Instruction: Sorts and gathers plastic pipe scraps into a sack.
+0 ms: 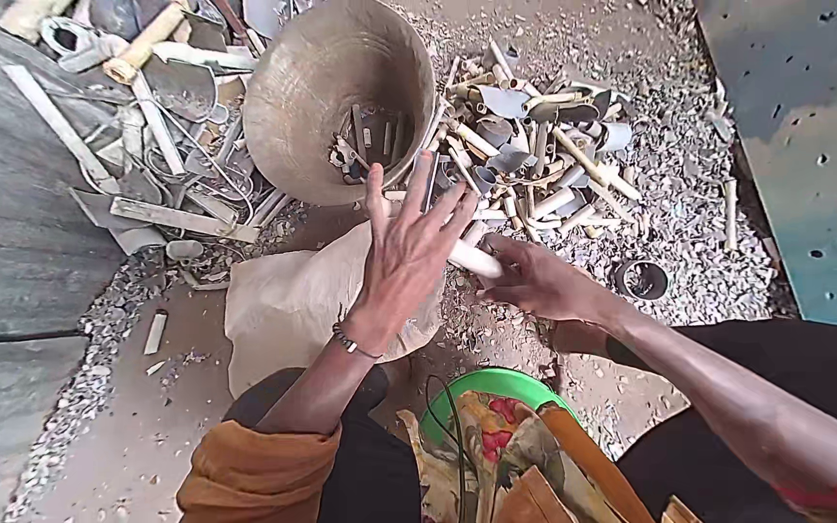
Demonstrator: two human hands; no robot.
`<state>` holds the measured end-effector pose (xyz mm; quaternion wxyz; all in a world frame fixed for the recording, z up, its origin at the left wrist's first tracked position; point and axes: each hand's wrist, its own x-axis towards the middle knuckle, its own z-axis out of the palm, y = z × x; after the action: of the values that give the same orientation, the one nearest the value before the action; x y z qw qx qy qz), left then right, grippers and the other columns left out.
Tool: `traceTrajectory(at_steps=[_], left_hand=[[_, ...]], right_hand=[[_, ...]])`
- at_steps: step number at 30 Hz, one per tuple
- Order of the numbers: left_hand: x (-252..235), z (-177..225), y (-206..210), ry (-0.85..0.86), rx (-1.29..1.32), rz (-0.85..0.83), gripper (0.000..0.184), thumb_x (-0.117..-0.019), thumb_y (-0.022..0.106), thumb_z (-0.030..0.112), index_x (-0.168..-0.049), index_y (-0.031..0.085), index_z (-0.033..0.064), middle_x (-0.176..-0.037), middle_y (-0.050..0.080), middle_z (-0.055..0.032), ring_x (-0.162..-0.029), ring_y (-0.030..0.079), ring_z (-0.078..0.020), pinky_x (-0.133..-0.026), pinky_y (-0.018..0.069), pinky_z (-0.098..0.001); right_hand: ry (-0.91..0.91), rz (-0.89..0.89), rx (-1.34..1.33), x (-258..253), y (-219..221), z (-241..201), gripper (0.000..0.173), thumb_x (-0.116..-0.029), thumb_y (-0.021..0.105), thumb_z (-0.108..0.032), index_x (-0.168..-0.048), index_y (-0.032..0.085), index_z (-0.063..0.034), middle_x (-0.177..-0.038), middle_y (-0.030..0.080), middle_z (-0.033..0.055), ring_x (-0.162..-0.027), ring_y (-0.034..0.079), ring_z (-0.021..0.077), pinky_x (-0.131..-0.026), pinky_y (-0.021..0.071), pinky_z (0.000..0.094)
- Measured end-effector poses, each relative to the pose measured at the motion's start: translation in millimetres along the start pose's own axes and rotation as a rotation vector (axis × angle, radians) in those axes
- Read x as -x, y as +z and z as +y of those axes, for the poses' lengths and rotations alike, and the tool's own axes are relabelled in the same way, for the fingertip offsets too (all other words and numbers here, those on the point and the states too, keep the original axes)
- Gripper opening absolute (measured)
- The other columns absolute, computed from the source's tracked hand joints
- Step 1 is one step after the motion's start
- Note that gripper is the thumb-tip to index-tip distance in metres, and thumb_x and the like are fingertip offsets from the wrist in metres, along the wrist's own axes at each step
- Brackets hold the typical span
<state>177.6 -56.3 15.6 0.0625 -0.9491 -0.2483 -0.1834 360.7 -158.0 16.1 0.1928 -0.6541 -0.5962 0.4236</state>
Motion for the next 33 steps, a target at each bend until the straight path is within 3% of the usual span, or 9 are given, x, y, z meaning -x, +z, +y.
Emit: traceTrajectory(at_steps=[2,3,5,7,13,19,25,30,33], left_hand=[[1,20,5,0.016,0.028,0.041,0.009,-0.0883,0.071,0.012,-0.095,0.076,0.0081,-0.085,0.074,-0.0102,-0.097,0.070,-0.0375,-0.105,0.0400,-0.0652],[2,27,11,0.050,0.023,0.080,0.012,-0.0865,0.069,0.018,-0.080,0.072,0.0073,-0.067,0.067,-0.0087,-0.072,0.070,-0.0314,-0.080,0.0526,-0.0537],[3,38,23,0.114,0.061,0.142,0.020,-0.0819,0.066,0.020,-0.068,0.064,0.0053,-0.055,0.058,-0.0092,-0.053,0.063,-0.0282,-0.055,0.0465,-0.0433],[3,43,38,0.185,0.086,0.140,0.024,-0.0785,0.064,0.023,-0.062,0.059,0.0064,-0.052,0.055,-0.0086,-0.050,0.060,-0.0273,-0.051,0.0437,-0.0425],[0,36,65,0.226,0.163,-0.042,0.029,-0.0757,0.064,0.031,-0.060,0.058,0.0077,-0.054,0.056,-0.0093,-0.050,0.061,-0.0302,-0.046,0.0410,-0.0465],[-26,-3,55,0.131,0.305,-0.375,0.024,-0.0741,0.076,0.024,-0.062,0.060,0.0093,-0.054,0.055,-0.0081,-0.053,0.060,-0.0317,-0.047,0.0396,-0.0519],[-31,-25,44,0.092,0.340,-0.381,0.025,-0.0704,0.075,0.025,-0.060,0.056,0.0124,-0.051,0.051,-0.0042,-0.050,0.056,-0.0255,-0.049,0.0365,-0.0483],[-34,-33,38,0.039,0.345,-0.524,0.020,-0.0756,0.075,0.027,-0.070,0.069,0.0086,-0.062,0.063,-0.0089,-0.065,0.063,-0.0327,-0.060,0.0432,-0.0573],[-38,-32,45,0.110,0.301,-0.604,0.032,-0.0771,0.077,0.028,-0.058,0.055,0.0135,-0.054,0.053,-0.0029,-0.056,0.057,-0.0252,-0.054,0.0393,-0.0499]], right_hand=[[-0.065,0.152,0.342,23,-7,1,0.023,-0.0881,0.072,-0.010,-0.110,0.065,-0.0099,-0.069,0.062,0.0071,-0.062,0.063,0.0263,-0.056,0.0485,0.0463],[-0.061,0.239,0.465,32,-5,7,0.017,-0.0868,0.070,-0.011,-0.103,0.065,-0.0114,-0.064,0.059,0.0080,-0.060,0.063,0.0312,-0.051,0.0455,0.0494],[-0.039,0.329,0.505,44,7,24,0.014,-0.0858,0.067,-0.014,-0.100,0.068,-0.0136,-0.062,0.059,0.0097,-0.059,0.063,0.0350,-0.048,0.0441,0.0519],[0.027,0.309,0.374,48,22,42,0.026,-0.0878,0.066,-0.014,-0.113,0.074,-0.0153,-0.070,0.065,0.0126,-0.066,0.067,0.0367,-0.054,0.0482,0.0561],[0.158,0.072,0.160,45,19,51,0.025,-0.0840,0.067,-0.017,-0.108,0.068,-0.0098,-0.078,0.064,0.0122,-0.076,0.065,0.0340,-0.061,0.0464,0.0549],[-0.141,-0.084,0.114,31,-25,51,0.040,-0.0926,0.073,-0.017,-0.128,0.059,-0.0082,-0.082,0.064,0.0063,-0.071,0.063,0.0209,-0.065,0.0528,0.0437],[-0.336,-0.078,-0.061,44,-41,58,0.028,-0.1021,0.062,-0.033,-0.117,0.065,-0.0100,-0.073,0.060,-0.0054,-0.060,0.055,0.0002,-0.055,0.0468,0.0196],[-0.332,-0.025,-0.072,53,-45,63,0.034,-0.1096,0.043,-0.034,-0.109,0.067,-0.0089,-0.064,0.054,-0.0070,-0.050,0.052,-0.0001,-0.046,0.0447,0.0182],[-0.261,-0.039,-0.076,51,-40,64,0.029,-0.1072,0.049,-0.025,-0.085,0.062,-0.0116,-0.058,0.048,-0.0072,-0.048,0.046,-0.0004,-0.045,0.0370,0.0183]])
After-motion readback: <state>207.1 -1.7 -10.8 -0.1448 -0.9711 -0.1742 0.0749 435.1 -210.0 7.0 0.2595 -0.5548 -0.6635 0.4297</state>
